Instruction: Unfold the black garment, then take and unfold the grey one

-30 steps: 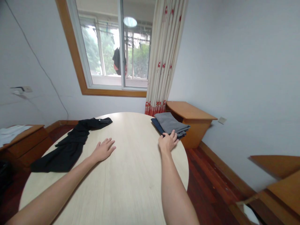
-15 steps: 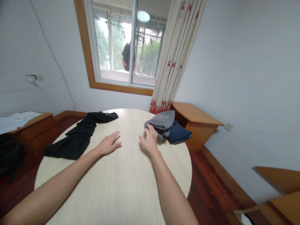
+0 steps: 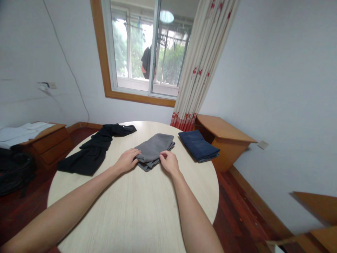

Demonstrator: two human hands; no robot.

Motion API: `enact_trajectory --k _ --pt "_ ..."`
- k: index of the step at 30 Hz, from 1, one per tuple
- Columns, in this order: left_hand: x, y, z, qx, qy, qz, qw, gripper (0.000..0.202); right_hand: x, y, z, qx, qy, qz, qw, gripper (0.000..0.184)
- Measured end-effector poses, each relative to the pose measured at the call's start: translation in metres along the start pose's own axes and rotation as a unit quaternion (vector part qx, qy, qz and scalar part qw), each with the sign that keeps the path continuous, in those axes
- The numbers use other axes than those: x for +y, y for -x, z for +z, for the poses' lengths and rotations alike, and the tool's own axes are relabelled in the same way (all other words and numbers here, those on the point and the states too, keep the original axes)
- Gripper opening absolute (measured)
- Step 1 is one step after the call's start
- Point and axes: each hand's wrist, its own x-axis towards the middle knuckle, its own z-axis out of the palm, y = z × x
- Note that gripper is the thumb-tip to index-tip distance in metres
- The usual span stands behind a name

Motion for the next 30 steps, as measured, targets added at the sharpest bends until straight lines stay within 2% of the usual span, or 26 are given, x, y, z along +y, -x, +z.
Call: enact_trajectory --k 2,5,7,8,9,10,12,14,15,18,21,23,26,30 --pt "-0.003 -0.005 0.002 0.060 0.135 -0.056 0.987 0.022 0.013 -0.004 0.001 0.020 0.016 0.019 0.999 0.022" --pt "-0.018 -0.012 -0.003 0.187 0.298 -0.159 0.922 0.045 0.022 -0.006 0.002 0.066 -0.006 0.033 0.997 0.030" --pt "-0.033 -0.012 -0.015 0.276 0.321 -0.224 0.878 0.052 0.023 -0.007 0.003 0.078 -0.024 0.031 0.996 0.034" --pt "-0.039 -0.011 -0.023 0.315 0.303 -0.247 0.865 0.056 0.023 -0.007 0.004 0.073 -0.028 0.030 0.996 0.035" --pt "-0.044 -0.009 -0.031 0.344 0.259 -0.252 0.866 0.062 0.022 -0.007 0.004 0.063 -0.029 0.030 0.997 0.034" --pt "-0.047 -0.007 -0.039 0.358 0.193 -0.235 0.883 0.070 0.022 -0.007 0.005 0.050 -0.025 0.030 0.998 0.033" --pt "-0.047 -0.003 -0.051 0.347 0.053 -0.157 0.923 0.081 0.024 -0.006 0.006 0.022 -0.012 0.027 0.999 0.030" --pt "-0.040 0.000 -0.056 0.294 -0.040 -0.072 0.952 0.075 0.026 -0.005 0.007 -0.005 0.003 0.013 1.000 0.038" --pt "-0.035 0.001 -0.055 0.251 -0.061 -0.039 0.965 0.068 0.027 -0.004 0.006 -0.018 0.010 0.002 1.000 0.046" --pt "-0.023 0.004 -0.044 0.061 -0.061 0.033 0.996 0.062 0.030 -0.002 0.005 -0.051 0.048 -0.038 0.997 0.064" --pt "-0.017 0.009 -0.035 -0.154 -0.055 0.040 0.986 0.080 0.029 -0.001 0.002 -0.061 0.110 -0.050 0.991 0.057" --pt "-0.016 0.011 -0.034 -0.249 -0.066 0.021 0.966 0.093 0.026 -0.001 0.002 -0.063 0.141 -0.044 0.987 0.043" --pt "-0.015 0.012 -0.039 -0.309 -0.077 0.008 0.948 0.107 0.024 -0.003 0.004 -0.066 0.154 -0.043 0.985 0.023" --pt "-0.013 0.012 -0.044 -0.335 -0.081 0.004 0.939 0.119 0.025 -0.006 0.010 -0.052 0.140 -0.041 0.988 0.016"
